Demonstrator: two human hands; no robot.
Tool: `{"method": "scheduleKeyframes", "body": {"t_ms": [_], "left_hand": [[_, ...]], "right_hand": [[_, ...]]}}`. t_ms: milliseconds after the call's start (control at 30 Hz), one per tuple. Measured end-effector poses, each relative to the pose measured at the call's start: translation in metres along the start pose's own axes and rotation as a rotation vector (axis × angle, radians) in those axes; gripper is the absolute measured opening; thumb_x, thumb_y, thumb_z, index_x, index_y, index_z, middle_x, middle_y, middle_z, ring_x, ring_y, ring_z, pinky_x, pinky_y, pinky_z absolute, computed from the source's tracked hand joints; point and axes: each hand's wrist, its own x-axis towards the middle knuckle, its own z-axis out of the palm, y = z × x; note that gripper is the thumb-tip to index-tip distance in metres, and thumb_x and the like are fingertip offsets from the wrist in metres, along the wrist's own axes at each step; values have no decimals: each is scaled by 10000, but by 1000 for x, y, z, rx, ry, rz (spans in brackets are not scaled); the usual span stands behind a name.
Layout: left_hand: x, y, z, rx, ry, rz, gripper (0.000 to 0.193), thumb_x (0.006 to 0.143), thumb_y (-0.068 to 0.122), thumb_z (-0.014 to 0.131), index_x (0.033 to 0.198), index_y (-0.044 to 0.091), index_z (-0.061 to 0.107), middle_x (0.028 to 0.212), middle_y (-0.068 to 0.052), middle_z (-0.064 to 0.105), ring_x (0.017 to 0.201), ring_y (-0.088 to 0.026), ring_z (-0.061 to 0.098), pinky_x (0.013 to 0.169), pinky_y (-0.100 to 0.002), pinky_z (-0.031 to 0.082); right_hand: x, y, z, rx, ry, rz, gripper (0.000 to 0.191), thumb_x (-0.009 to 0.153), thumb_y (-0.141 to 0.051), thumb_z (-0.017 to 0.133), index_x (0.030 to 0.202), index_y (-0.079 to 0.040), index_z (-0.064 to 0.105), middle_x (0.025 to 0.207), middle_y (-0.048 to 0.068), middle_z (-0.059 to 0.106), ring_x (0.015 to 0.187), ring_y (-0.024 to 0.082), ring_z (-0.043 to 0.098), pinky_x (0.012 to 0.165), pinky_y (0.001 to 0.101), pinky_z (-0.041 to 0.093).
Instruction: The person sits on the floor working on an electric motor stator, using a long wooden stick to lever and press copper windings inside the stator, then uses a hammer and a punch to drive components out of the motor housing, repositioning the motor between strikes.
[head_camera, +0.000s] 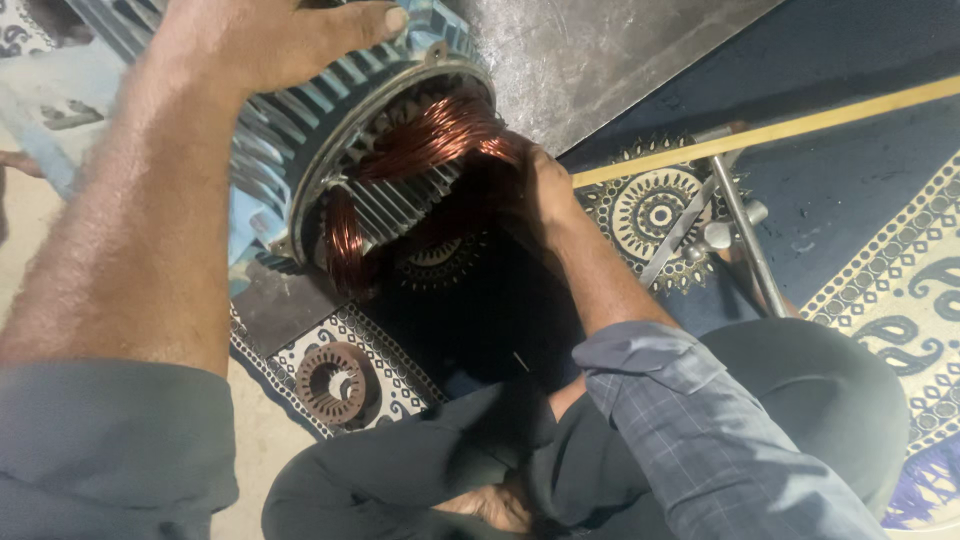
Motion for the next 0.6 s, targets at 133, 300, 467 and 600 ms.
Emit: {"method": "scheduleKeyframes", "body": {"t_ms": [133,300,467,600], "left_hand": [[14,14,-4,48,-57,-79,407,986,489,657,1249,186,722,1044,-165,733,875,-309,727,725,-476,598],[21,18,-4,162,-110,-2,388,996,415,669,1277,150,713,1088,-178,733,869,-324,713,705,-500,580],[17,21,-14,143,-260,-153,457,932,406,726,1344,219,666,1151,-138,716,922,-288,725,790,-445,592],[27,14,-7,127,-214,112,431,925,377,739,1309,190,686,1108,-149,732,935,-294,726,780,-449,592]], "right_hand": [[15,11,-9,-135,5,-201,539,979,-463,423,1361,-142,625,1225,90,693,1047,237,684,854,409,592],[31,32,-20,-410,47,-269,527,923,-407,527,1276,-42,668,1152,175,720,1015,313,687,826,429,593],[23,46,-6,291,-165,40,416,1023,-322,397,1292,-99,622,1213,84,717,1101,251,693,962,442,564],[6,57,12,313,-344,-37,448,1072,-364,402,1301,-43,615,1213,129,711,1092,263,696,987,413,551]]}}
